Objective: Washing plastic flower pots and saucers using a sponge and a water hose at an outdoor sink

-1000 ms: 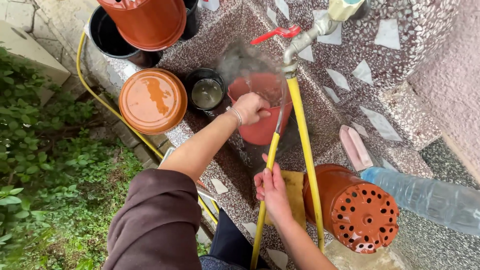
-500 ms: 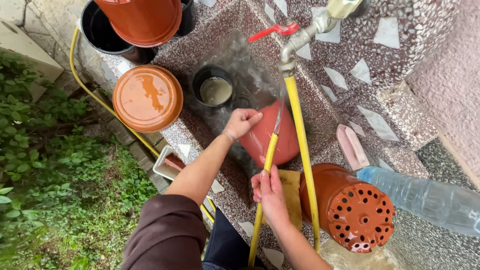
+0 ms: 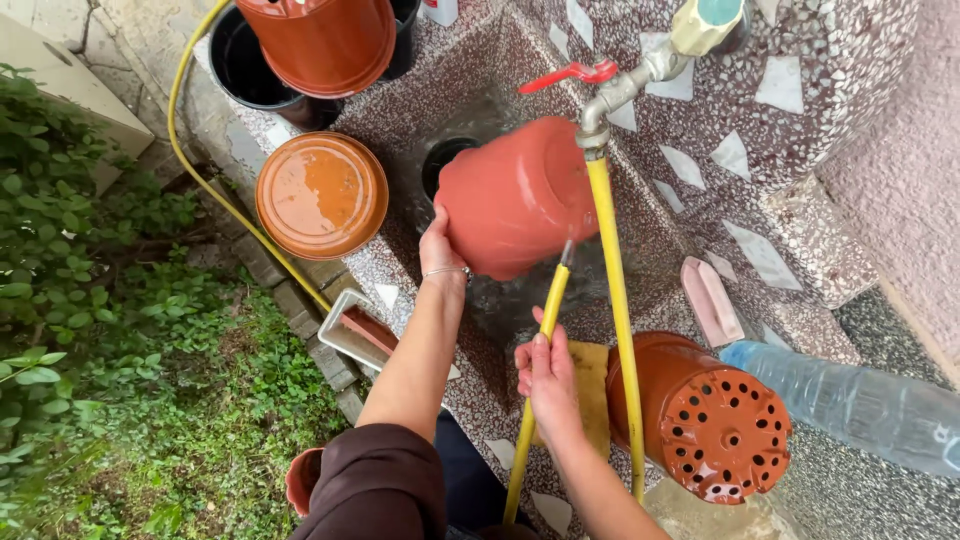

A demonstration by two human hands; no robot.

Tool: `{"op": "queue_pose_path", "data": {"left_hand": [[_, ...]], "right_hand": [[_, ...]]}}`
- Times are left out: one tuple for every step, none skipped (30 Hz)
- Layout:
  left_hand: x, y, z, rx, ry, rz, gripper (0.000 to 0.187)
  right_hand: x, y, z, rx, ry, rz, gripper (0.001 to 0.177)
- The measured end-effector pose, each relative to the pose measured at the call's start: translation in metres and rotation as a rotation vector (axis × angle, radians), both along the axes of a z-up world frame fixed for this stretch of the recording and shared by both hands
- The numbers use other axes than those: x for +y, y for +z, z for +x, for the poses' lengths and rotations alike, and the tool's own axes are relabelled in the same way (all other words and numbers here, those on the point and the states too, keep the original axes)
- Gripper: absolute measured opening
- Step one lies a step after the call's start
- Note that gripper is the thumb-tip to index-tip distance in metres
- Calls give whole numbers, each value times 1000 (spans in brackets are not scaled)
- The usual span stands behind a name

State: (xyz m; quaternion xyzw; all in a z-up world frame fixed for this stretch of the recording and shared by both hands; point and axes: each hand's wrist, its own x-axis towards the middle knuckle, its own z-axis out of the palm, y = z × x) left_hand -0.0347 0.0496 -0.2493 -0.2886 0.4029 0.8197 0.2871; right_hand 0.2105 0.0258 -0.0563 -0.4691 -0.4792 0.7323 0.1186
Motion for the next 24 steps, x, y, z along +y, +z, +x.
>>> {"op": "queue_pose_path", "data": {"left_hand": [[-4,-5,-4,-51,58,-27,25],[-4,-11,-5,-49,60,-29,25],[-4,-18,-5,-96,100,3,25],[-3,-24,-4,-142,140,35,25],[-1,-25,-7,-139,139,40,25],[1,-27,-11,-141,154,64,25],[-2,-29,-8,-151,169,81,25],[-1,-13,-2,-154,169,78,25],[4,4,0,-106,147,117,30],[8,21,2,-58,124,156,35],[7,43,5,-58,122,158,35],[6,66,7,41,27,88,56],[3,88,9,140,-64,17,78],[7,100,11,140,-62,17,78],[8,111,13,234,-165,-44,60],[10,122,15,327,-267,-106,42],[9,128,17,330,-263,-103,42],[8,134,19,501,-386,-128,34],[5,140,24,665,-512,-154,26],[4,138,24,662,-513,-153,26],[6,135,24,849,-635,-143,21],[9,133,24,1038,-755,-131,16],[9,142,25,1038,-754,-131,16],[9,151,27,1347,-878,-300,20]], "right_hand": [[1,3,-1,-33,-2,44,39],[2,5,-5,-31,0,42,39],[3,7,-9,-73,15,22,38],[4,9,-13,-116,31,1,38],[0,13,-18,-112,30,6,38],[-4,17,-23,-98,89,-1,39],[-11,22,-25,-92,147,-16,40],[-18,18,-25,-95,147,-19,40],[-22,13,-28,-79,180,8,39],[-26,8,-31,-64,214,34,39],[-28,8,-30,-64,211,36,39],[-29,8,-28,-29,208,61,39],[-32,8,-27,6,209,84,38],[-30,15,-25,6,210,84,38],[-29,23,-22,12,210,87,39],[-29,31,-20,18,210,90,40],[-30,31,-16,21,213,93,40],[-30,31,-11,52,202,110,41],[-33,32,-5,78,188,122,42],[-33,42,-3,74,188,122,42],[-32,51,-2,59,216,128,43],[-30,60,0,43,245,135,44],[-30,62,4,43,245,136,44],[-30,64,7,42,245,143,44]]}}
